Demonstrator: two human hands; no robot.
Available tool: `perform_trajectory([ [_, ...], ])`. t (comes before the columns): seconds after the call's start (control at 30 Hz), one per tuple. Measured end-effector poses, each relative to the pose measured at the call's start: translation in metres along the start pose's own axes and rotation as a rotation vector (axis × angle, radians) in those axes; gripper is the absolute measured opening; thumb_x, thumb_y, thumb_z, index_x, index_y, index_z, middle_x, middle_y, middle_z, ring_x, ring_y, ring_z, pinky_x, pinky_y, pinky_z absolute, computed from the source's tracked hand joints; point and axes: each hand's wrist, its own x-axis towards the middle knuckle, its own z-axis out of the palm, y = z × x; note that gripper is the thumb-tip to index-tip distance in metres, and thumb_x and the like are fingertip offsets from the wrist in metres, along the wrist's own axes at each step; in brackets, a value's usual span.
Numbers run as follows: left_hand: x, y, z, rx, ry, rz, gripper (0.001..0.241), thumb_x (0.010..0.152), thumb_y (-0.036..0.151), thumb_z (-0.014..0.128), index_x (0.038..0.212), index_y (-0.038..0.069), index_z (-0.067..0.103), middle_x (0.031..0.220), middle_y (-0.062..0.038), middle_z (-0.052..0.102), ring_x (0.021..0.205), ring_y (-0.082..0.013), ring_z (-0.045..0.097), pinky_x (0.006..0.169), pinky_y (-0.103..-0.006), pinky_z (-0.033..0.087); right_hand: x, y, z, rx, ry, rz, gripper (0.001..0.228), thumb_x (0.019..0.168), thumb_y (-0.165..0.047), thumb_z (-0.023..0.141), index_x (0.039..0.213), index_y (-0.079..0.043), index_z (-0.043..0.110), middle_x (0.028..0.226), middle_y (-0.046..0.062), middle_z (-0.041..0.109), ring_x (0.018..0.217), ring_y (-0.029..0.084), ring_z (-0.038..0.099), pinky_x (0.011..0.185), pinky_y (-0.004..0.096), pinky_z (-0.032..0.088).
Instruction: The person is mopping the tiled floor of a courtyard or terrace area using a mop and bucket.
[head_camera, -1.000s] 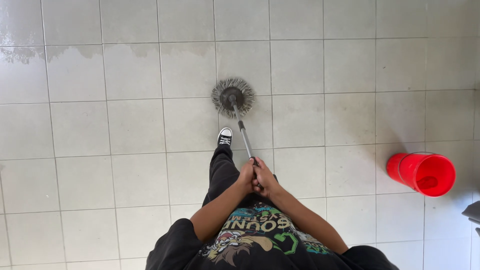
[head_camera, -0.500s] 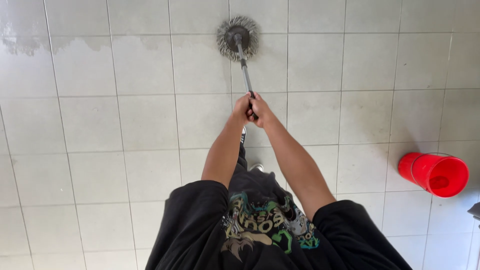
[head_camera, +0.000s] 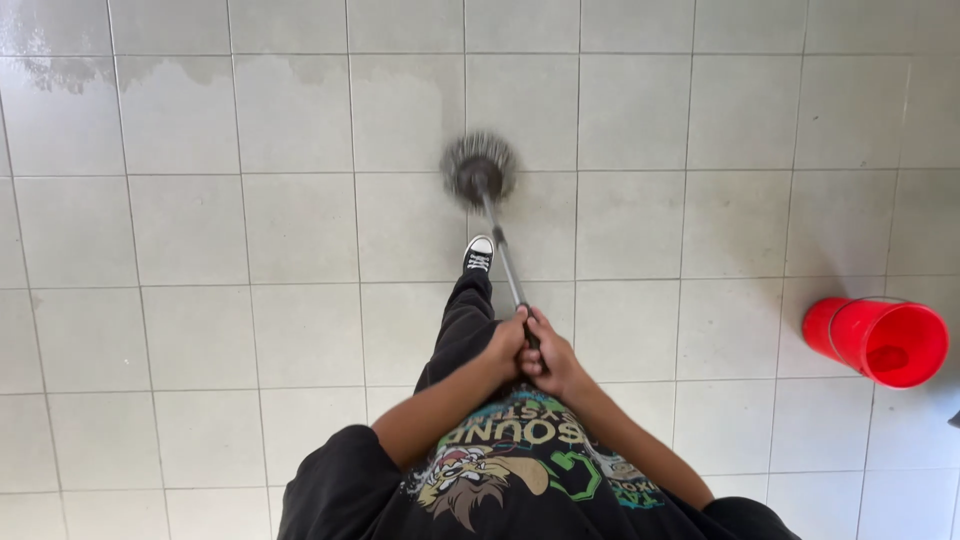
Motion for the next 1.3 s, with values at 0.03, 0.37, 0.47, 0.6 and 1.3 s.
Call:
perform_trajectory([
  [0.03,-0.008,-0.011,-0.006,-0.004,-0.002,-0.002,0.042,0.094,0.038,0.059,0.111,0.002,0.051,0.074,-0.016,0.058,0.053,-0.0322,0.061,0.046,-0.0467,0.051,-0.011,0.003,0.0,0.038,0.023,0.025,0.057,0.106,-0.035,0.048,0.158,-0.033,0.026,0.082,0.005,0.039,0.053,0.01,0.042,0.035,0.019,0.03],
  [0.37,0.034,0.078,0.015,-0.015,-0.02,-0.022,0.042,0.094,0.039,0.058,0.112,0.002,0.05,0.074,-0.016,0.058,0.053,-0.0323,0.06,0.046,-0.0469,0.051,0.057,-0.045,0.06,-0.151,0.091,-0.028,0.054,0.107,-0.027,0.046,0.158,-0.032,0.03,0.081,0.012,0.051,0.042,0.014,0.049,0.023,0.031,0.038],
  [0.47,0.057,0.124,0.033,-0.031,-0.027,-0.006,0.042,0.094,0.039,0.058,0.112,0.002,0.05,0.074,-0.016,0.058,0.053,-0.0323,0.06,0.046,-0.0469,0.051,0.099,-0.061,0.073,-0.269,0.083,-0.097,0.053,0.108,-0.033,0.045,0.158,-0.034,0.029,0.072,0.015,0.053,0.039,0.019,0.049,0.023,0.033,0.038],
  [0.6,0.077,0.178,0.036,-0.035,-0.038,0.044,0.042,0.095,0.039,0.058,0.112,0.002,0.05,0.074,-0.016,0.058,0.053,-0.0324,0.06,0.046,-0.047,0.051,0.151,-0.062,0.103,-0.335,0.118,-0.148,0.051,0.106,-0.039,0.047,0.155,-0.037,0.035,0.081,0.011,0.054,0.048,0.018,0.052,0.034,0.028,0.04],
  [1.3,-0.02,0.046,-0.035,-0.161,-0.027,0.11,0.042,0.096,0.04,0.056,0.113,0.002,0.049,0.075,-0.016,0.058,0.052,-0.0325,0.06,0.045,-0.0474,0.051,0.003,0.048,0.053,-0.131,-0.053,-0.122,0.051,0.102,-0.015,0.047,0.149,-0.019,0.031,0.072,0.002,0.041,0.039,0.005,0.035,0.027,0.017,0.024],
])
